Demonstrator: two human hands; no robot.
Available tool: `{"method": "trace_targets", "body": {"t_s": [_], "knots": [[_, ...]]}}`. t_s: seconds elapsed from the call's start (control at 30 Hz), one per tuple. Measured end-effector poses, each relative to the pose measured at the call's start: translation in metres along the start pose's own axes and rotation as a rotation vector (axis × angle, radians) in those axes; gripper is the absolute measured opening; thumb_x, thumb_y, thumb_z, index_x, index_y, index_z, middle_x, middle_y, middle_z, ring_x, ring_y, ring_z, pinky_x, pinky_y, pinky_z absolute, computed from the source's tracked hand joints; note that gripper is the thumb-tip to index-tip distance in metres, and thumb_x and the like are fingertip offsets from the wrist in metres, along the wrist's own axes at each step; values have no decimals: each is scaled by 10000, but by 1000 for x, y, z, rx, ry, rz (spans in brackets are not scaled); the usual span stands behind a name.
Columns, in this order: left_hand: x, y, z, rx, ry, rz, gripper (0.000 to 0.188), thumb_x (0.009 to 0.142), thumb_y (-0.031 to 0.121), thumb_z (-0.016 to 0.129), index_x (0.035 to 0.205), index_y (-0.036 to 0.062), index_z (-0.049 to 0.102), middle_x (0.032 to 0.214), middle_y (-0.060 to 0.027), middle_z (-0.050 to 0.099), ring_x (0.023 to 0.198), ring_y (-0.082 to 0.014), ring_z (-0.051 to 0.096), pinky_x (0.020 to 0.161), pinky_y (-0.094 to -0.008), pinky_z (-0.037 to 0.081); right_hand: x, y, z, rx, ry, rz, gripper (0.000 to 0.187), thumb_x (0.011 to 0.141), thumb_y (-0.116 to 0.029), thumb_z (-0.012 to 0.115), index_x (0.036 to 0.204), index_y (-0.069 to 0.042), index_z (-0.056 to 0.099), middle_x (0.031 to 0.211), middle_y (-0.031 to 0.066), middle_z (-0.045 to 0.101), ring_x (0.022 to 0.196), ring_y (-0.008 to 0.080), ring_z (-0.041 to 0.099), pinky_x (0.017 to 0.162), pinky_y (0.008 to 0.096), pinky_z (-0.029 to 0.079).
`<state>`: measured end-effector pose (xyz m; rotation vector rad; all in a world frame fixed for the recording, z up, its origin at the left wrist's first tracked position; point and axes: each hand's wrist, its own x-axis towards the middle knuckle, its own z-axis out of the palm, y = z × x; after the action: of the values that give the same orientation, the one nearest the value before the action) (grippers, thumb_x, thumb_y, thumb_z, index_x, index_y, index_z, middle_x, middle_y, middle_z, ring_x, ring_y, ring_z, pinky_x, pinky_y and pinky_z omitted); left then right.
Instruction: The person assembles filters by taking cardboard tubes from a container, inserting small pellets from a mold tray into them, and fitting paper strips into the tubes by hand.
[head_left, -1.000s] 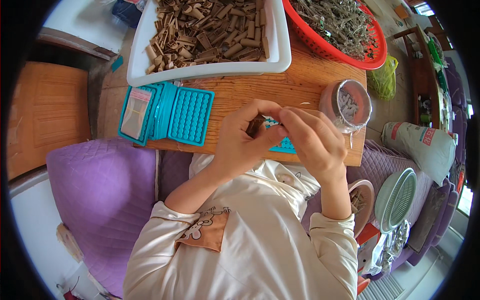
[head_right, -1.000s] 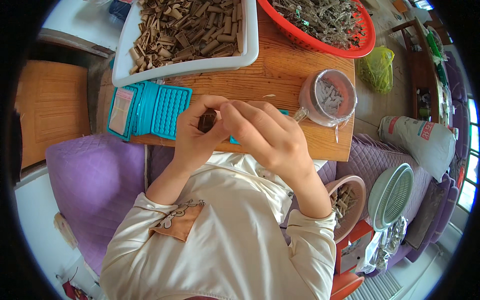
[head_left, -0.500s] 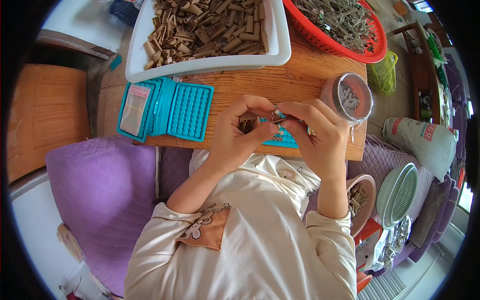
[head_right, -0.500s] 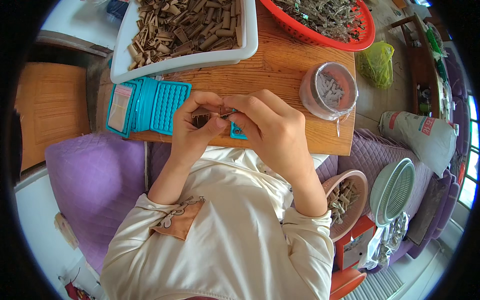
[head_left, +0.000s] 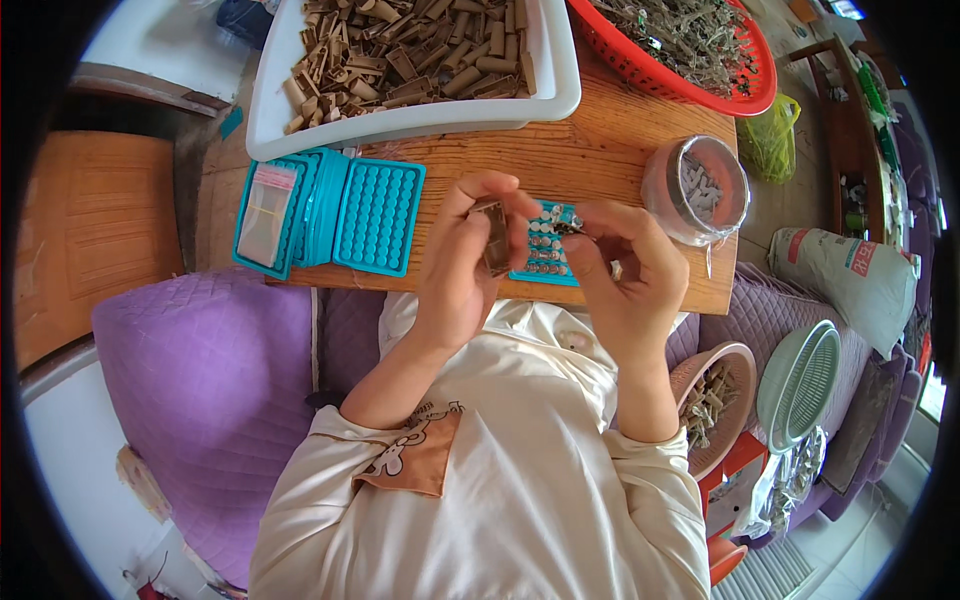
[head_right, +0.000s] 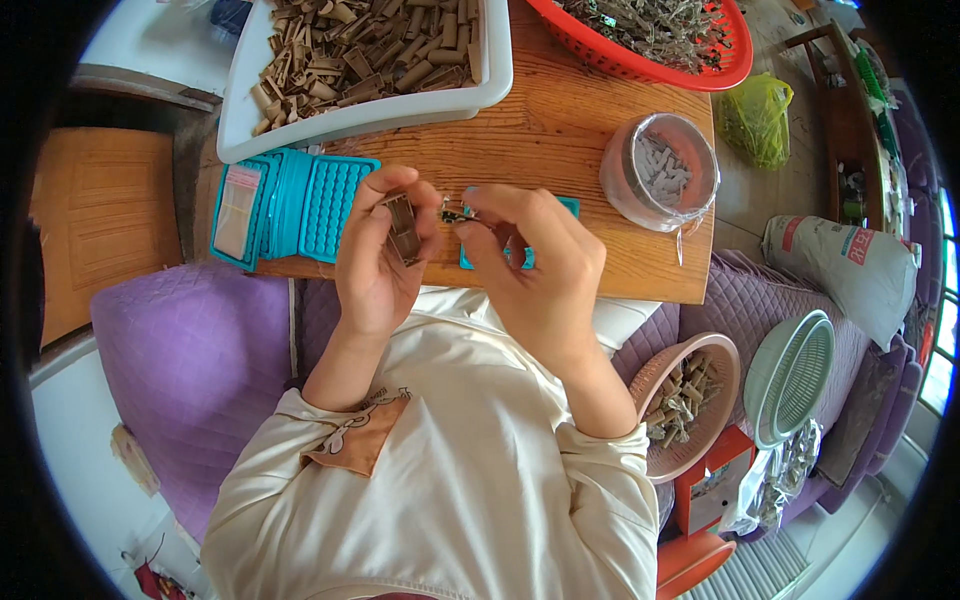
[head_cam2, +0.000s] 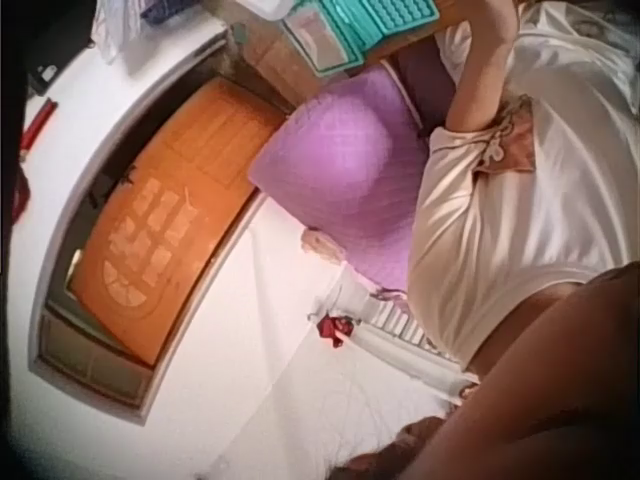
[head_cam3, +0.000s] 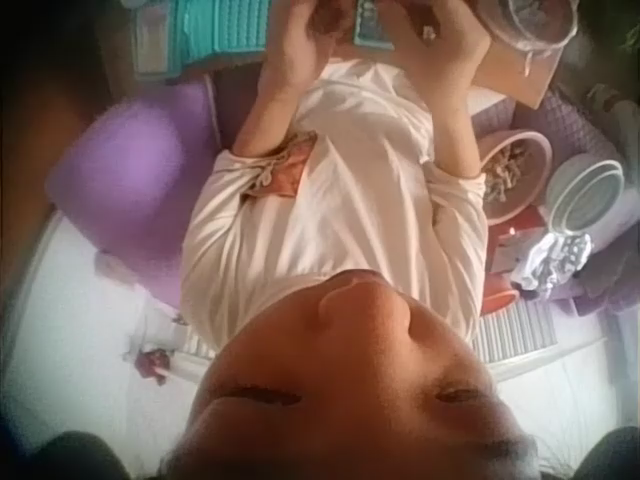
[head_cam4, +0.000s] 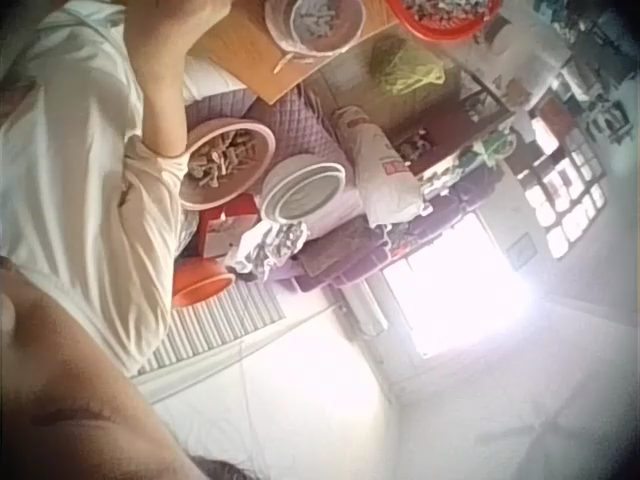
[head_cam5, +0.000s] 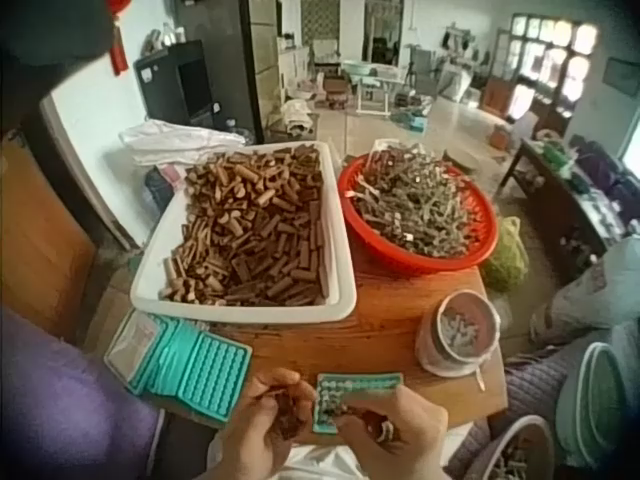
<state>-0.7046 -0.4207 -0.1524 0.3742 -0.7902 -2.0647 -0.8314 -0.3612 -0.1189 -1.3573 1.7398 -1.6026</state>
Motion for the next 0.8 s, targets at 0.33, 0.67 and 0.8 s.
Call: {"method": "trace_targets", "body": {"t_s": [0.33, 0.67, 0.8], "knots": [[-10, 3, 12, 168, -132, 63, 479, 832, 173, 531, 1223, 37, 290, 1243, -134, 421, 1120, -290, 440, 910, -383, 411, -16, -14, 7, 21, -17, -83, 163, 646, 69, 638, 766, -34, 602, 604, 30, 536, 462, 86, 451, 400, 210, 340], [-13, 0, 6, 243, -206, 86, 472, 812, 92, 551, 1229, -2, 352, 1250, -124, 413, 1100, -218, 461, 852, -305, 456, -19, -11, 2, -112, -137, -266, 237, 656, 39, 658, 881, -26, 624, 719, 77, 560, 565, 172, 537, 486, 252, 429], [-15, 4, 12, 164, -105, 5, 446, 863, 143, 485, 1245, 11, 299, 1231, -174, 416, 1039, -194, 501, 837, -291, 456, -20, -7, 3, -76, -181, -226, 251, 668, 47, 643, 909, -20, 621, 796, 91, 550, 594, 175, 540, 509, 253, 433]]}}
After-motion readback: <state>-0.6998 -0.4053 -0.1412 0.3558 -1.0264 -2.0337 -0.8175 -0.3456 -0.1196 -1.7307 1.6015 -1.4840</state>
